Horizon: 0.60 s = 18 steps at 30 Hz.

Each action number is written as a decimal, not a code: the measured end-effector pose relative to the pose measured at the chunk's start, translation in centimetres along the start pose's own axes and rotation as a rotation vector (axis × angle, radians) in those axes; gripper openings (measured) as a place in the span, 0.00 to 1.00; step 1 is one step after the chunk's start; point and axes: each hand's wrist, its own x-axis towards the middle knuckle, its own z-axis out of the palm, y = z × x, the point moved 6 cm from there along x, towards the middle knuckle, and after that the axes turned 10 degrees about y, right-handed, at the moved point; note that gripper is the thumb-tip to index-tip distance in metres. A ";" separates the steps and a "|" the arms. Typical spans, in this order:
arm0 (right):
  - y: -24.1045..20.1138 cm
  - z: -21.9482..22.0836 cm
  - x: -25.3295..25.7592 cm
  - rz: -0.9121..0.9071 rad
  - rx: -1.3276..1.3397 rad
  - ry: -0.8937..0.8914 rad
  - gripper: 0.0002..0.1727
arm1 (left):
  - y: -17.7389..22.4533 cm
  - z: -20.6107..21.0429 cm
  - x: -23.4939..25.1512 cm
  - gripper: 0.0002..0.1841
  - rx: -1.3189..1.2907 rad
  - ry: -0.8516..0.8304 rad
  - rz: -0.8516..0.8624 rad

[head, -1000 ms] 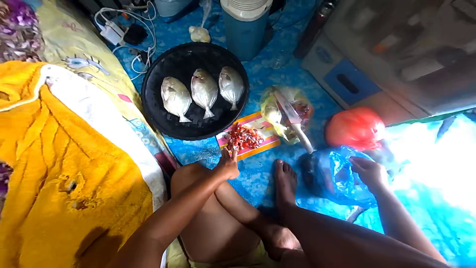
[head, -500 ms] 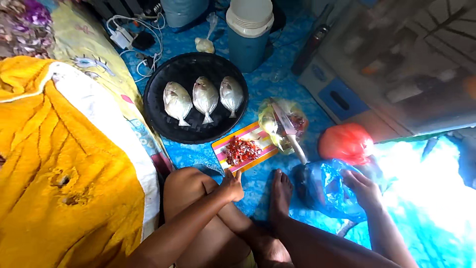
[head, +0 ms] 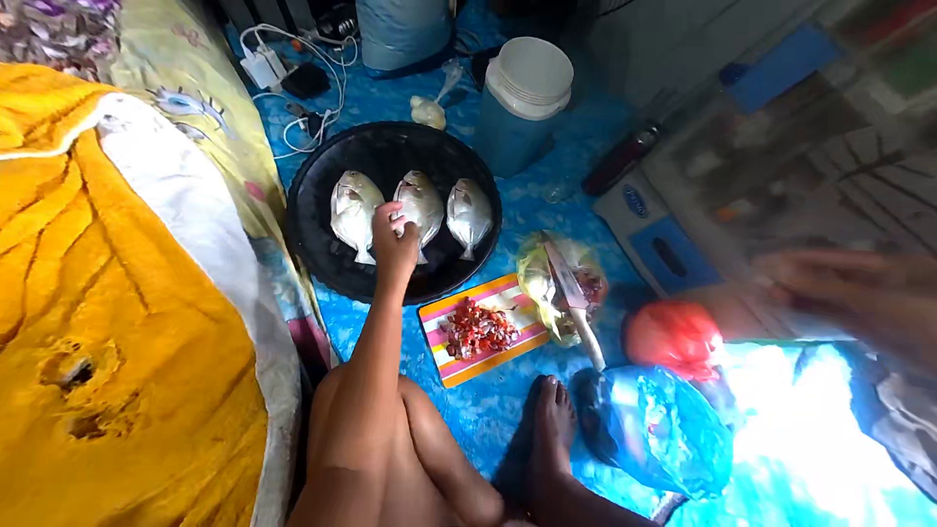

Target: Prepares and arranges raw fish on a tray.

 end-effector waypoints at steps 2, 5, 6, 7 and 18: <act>-2.6 4.5 3.7 -0.053 0.077 -0.036 0.10 | -2.2 -1.8 0.3 0.26 0.023 0.060 -0.013; -4.6 13.8 9.9 -0.168 0.176 -0.097 0.11 | -4.6 -4.2 1.4 0.28 0.044 0.168 -0.083; -4.7 17.0 11.9 -0.203 0.186 -0.108 0.12 | -4.8 -4.8 1.8 0.28 0.030 0.213 -0.091; -4.6 20.1 13.7 -0.221 0.181 -0.112 0.14 | -4.9 -5.2 2.1 0.27 0.022 0.261 -0.095; -6.4 31.6 23.0 -0.176 -0.208 -0.034 0.14 | -5.7 -4.8 3.8 0.27 -0.027 0.391 -0.067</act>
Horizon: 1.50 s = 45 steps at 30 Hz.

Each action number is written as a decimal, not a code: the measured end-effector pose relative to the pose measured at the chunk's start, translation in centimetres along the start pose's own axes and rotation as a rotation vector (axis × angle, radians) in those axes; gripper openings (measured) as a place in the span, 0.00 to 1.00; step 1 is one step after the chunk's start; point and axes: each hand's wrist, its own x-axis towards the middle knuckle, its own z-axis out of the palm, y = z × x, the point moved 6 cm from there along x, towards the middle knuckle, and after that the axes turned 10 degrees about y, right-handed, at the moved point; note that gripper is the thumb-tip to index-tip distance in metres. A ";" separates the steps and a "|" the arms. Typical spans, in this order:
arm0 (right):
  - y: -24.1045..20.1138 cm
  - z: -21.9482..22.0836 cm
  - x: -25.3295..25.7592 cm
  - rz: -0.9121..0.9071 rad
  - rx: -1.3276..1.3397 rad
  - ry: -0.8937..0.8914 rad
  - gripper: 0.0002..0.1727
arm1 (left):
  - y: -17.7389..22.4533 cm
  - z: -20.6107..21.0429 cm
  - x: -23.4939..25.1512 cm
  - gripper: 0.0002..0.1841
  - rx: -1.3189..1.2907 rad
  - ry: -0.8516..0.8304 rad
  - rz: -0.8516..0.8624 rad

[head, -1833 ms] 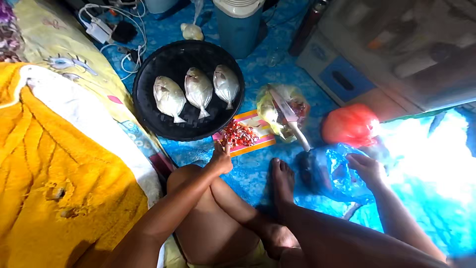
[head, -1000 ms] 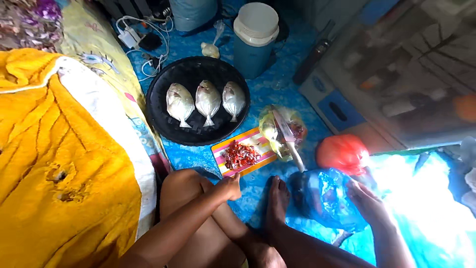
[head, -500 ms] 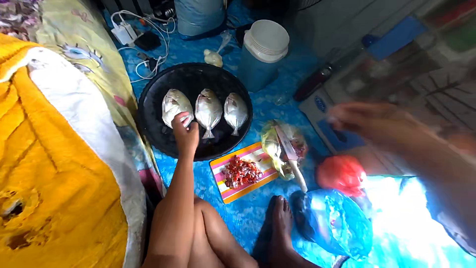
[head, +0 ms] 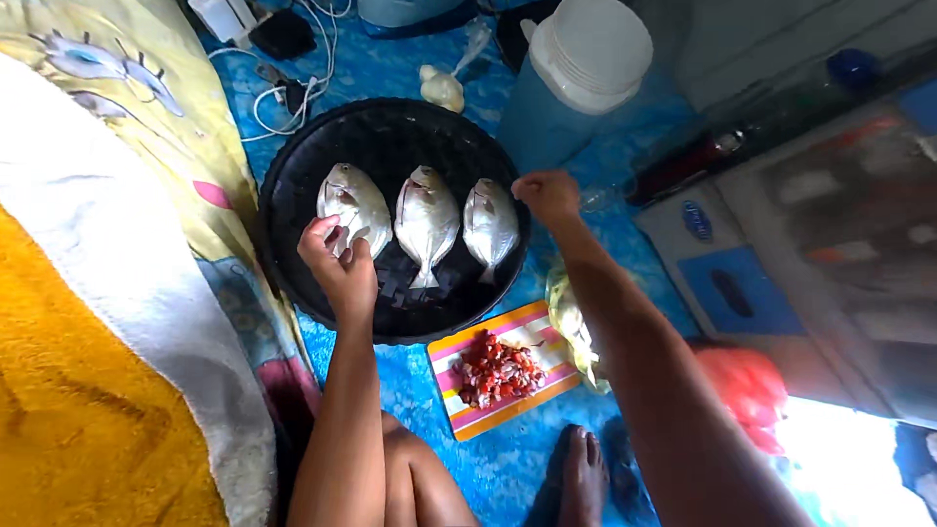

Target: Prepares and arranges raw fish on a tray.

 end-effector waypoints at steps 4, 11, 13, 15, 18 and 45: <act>-0.2 -0.4 -0.4 -0.023 -0.070 0.007 0.14 | 0.5 -1.0 0.1 0.28 -0.057 0.021 -0.036; -1.6 -0.6 -4.0 -0.124 -0.220 -0.114 0.13 | 0.8 -3.5 1.0 0.30 -0.155 0.101 -0.077; -3.3 -0.6 -4.0 -0.161 -0.217 -0.116 0.13 | 0.5 -4.0 1.3 0.30 -0.173 0.127 -0.082; -5.3 0.2 -3.9 -0.200 -0.200 -0.136 0.13 | -0.1 -4.2 1.5 0.30 -0.182 0.142 -0.074; -8.2 2.0 -3.5 -0.199 -0.193 -0.185 0.14 | -0.5 -4.2 1.6 0.29 -0.179 0.147 -0.085; -21.1 10.3 -5.3 -0.413 -0.290 -0.335 0.15 | 0.1 -7.8 2.2 0.28 -0.279 0.425 -0.048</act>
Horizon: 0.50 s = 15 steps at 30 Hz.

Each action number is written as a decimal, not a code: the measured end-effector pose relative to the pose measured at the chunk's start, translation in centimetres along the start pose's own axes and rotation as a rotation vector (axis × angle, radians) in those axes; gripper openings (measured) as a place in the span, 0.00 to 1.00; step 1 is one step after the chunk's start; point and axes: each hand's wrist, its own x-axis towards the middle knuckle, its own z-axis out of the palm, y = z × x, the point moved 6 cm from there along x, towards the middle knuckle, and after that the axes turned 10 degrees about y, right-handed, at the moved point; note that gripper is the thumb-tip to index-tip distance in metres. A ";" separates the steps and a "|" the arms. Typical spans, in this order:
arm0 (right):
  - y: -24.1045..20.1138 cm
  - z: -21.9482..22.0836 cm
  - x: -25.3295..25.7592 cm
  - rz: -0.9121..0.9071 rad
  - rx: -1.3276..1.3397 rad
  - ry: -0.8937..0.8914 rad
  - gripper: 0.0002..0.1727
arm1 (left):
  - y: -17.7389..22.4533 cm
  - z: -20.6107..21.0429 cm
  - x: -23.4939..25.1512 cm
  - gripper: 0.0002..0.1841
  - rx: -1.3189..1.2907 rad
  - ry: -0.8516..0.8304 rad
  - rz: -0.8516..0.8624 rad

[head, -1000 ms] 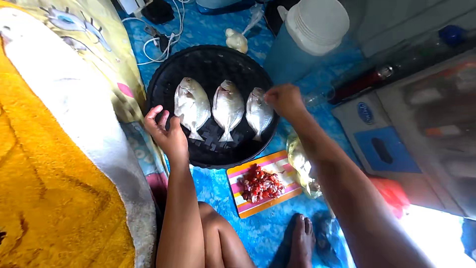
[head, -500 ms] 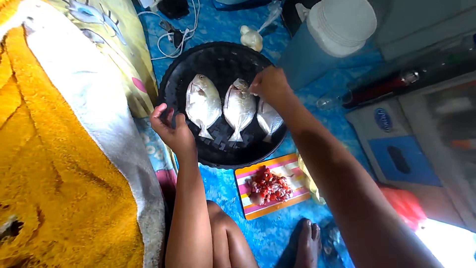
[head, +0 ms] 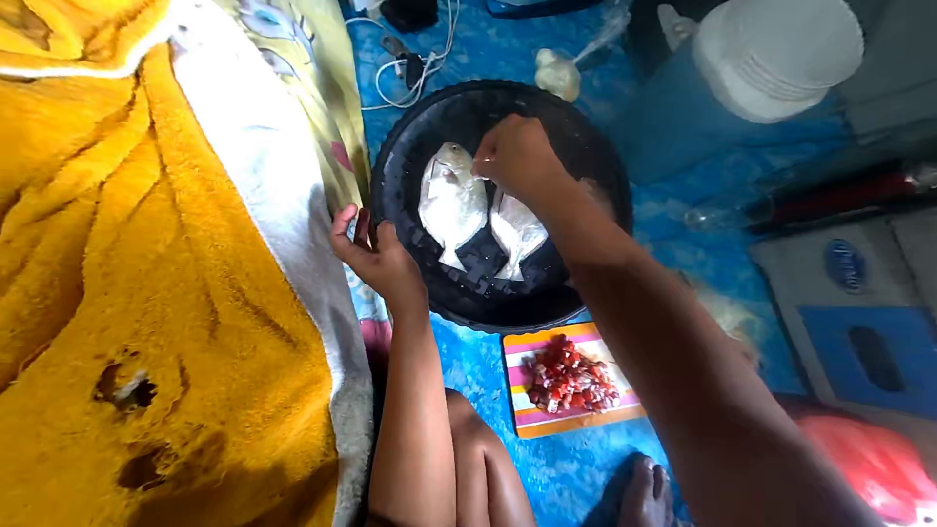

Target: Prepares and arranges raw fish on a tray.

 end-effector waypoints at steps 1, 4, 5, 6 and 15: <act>-0.5 0.1 0.4 -0.011 0.012 0.019 0.15 | 0.0 0.0 0.0 0.28 0.009 0.004 -0.013; -1.0 -0.5 2.3 -0.023 0.050 0.120 0.15 | -0.1 -0.1 0.1 0.28 0.008 0.019 -0.042; -1.0 -0.7 2.8 -0.025 0.050 0.142 0.15 | -0.1 -0.2 0.1 0.28 0.004 0.022 -0.040; -0.9 -1.0 3.2 -0.028 0.045 0.156 0.15 | 0.0 -0.1 0.1 0.28 0.003 0.023 -0.033; 0.5 -1.0 0.8 -0.113 0.187 0.107 0.12 | 0.0 1.5 0.1 0.28 0.053 -0.126 0.008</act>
